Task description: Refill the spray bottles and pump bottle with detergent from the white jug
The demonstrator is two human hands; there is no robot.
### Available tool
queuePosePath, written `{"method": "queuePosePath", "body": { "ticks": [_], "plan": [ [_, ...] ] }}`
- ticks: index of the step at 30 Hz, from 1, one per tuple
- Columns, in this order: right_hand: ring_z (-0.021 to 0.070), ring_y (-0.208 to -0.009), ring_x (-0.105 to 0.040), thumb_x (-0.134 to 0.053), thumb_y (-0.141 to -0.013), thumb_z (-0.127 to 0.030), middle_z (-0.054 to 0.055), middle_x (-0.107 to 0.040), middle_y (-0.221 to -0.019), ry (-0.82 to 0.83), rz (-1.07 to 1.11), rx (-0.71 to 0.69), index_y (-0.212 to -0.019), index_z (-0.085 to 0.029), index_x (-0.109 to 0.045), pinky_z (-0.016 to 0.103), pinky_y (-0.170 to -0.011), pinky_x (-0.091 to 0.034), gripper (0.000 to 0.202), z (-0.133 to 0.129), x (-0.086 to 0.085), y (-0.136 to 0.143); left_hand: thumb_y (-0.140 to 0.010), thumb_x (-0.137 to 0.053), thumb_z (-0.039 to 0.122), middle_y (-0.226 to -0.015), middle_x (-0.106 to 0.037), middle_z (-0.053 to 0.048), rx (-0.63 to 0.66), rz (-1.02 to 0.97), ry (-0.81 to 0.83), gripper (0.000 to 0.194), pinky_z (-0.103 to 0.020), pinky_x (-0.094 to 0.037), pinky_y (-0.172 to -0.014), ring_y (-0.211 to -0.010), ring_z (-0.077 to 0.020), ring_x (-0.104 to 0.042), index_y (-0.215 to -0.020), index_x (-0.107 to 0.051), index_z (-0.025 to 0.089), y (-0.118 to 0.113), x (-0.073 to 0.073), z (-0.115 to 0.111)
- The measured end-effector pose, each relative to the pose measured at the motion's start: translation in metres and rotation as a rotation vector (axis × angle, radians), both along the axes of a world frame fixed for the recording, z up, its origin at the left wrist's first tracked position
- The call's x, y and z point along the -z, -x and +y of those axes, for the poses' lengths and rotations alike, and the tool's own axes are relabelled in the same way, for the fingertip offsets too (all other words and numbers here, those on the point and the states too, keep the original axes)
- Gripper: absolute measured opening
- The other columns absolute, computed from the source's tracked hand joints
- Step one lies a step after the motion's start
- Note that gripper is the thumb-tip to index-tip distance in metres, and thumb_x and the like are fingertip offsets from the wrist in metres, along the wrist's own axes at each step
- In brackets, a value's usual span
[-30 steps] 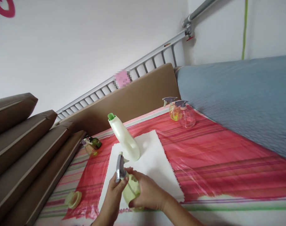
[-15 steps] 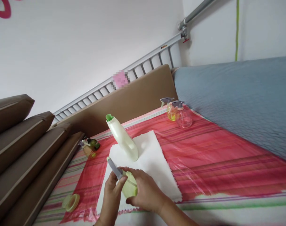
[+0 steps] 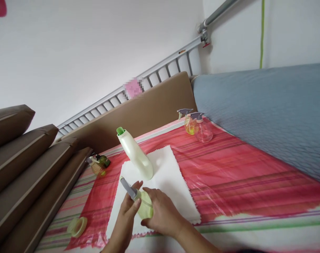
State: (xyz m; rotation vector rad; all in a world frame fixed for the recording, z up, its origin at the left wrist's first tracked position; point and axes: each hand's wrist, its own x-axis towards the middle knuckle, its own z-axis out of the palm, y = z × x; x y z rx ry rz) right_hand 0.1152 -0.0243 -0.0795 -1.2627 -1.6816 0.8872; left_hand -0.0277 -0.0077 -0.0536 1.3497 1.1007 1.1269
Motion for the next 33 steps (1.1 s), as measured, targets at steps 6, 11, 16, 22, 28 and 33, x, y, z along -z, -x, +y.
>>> {"method": "queuePosePath", "body": {
  "ticks": [6,11,16,22,28,33],
  "plan": [
    [0.0242,-0.110,-0.052,-0.078,-0.047,-0.018,0.002,-0.057,-0.121,-0.026,0.036,-0.015,-0.127,-0.031,-0.045,0.036,-0.096,-0.039,0.088,-0.0002,0.0018,0.0024,-0.069,-0.071,0.034,-0.097,-0.069,-0.009,-0.019,0.021,-0.011,0.035,-0.041,-0.044,-0.090,-0.097,-0.0279,-0.061,-0.098,-0.062,0.016,0.0010,-0.0050,-0.0001],
    [0.0299,-0.107,-0.052,-0.080,-0.046,-0.025,0.012,-0.057,-0.118,0.013,-0.021,0.022,-0.128,-0.018,-0.046,0.042,-0.095,-0.038,0.090,0.0010,0.0060,-0.0003,-0.078,-0.063,0.040,-0.129,-0.055,-0.009,-0.023,0.029,0.038,0.047,-0.040,-0.034,-0.102,-0.122,-0.0274,-0.046,-0.121,-0.054,0.022,-0.0010,-0.0039,-0.0048],
    [0.0243,-0.108,-0.053,-0.078,-0.046,-0.017,0.002,-0.058,-0.118,-0.023,0.007,-0.030,-0.126,-0.031,-0.045,0.035,-0.094,-0.040,0.088,0.0003,0.0029,-0.0004,-0.071,-0.069,0.039,-0.102,-0.068,-0.009,0.039,0.012,-0.001,0.035,-0.041,-0.041,-0.093,-0.103,-0.0282,-0.058,-0.099,-0.064,0.017,0.0071,-0.0034,0.0001],
    [0.0298,-0.107,-0.052,-0.080,-0.045,-0.024,0.011,-0.057,-0.118,0.009,-0.066,0.012,-0.128,-0.019,-0.046,0.041,-0.094,-0.038,0.090,0.0013,0.0068,0.0009,-0.070,-0.068,0.043,-0.124,-0.059,-0.010,-0.073,-0.036,-0.004,0.053,-0.039,-0.040,-0.096,-0.118,-0.0296,-0.049,-0.117,-0.058,0.021,0.0008,-0.0006,-0.0046],
    [0.0244,-0.108,-0.051,-0.077,-0.049,-0.017,0.001,-0.057,-0.120,-0.054,-0.032,-0.030,-0.127,-0.034,-0.043,0.036,-0.093,-0.038,0.087,0.0013,0.0030,0.0002,-0.066,-0.073,0.037,-0.097,-0.070,-0.010,-0.007,-0.005,-0.015,0.036,-0.041,-0.043,-0.090,-0.097,-0.0294,-0.060,-0.095,-0.067,0.016,0.0047,-0.0001,0.0016],
    [0.0283,-0.108,-0.051,-0.079,-0.047,-0.022,0.009,-0.056,-0.120,-0.002,-0.077,0.004,-0.128,-0.020,-0.045,0.040,-0.095,-0.038,0.088,0.0020,0.0057,0.0001,-0.072,-0.067,0.040,-0.126,-0.058,-0.010,-0.050,0.014,-0.003,0.048,-0.041,-0.034,-0.101,-0.120,-0.0295,-0.048,-0.116,-0.058,0.022,0.0011,-0.0004,-0.0020]
  ]
}}
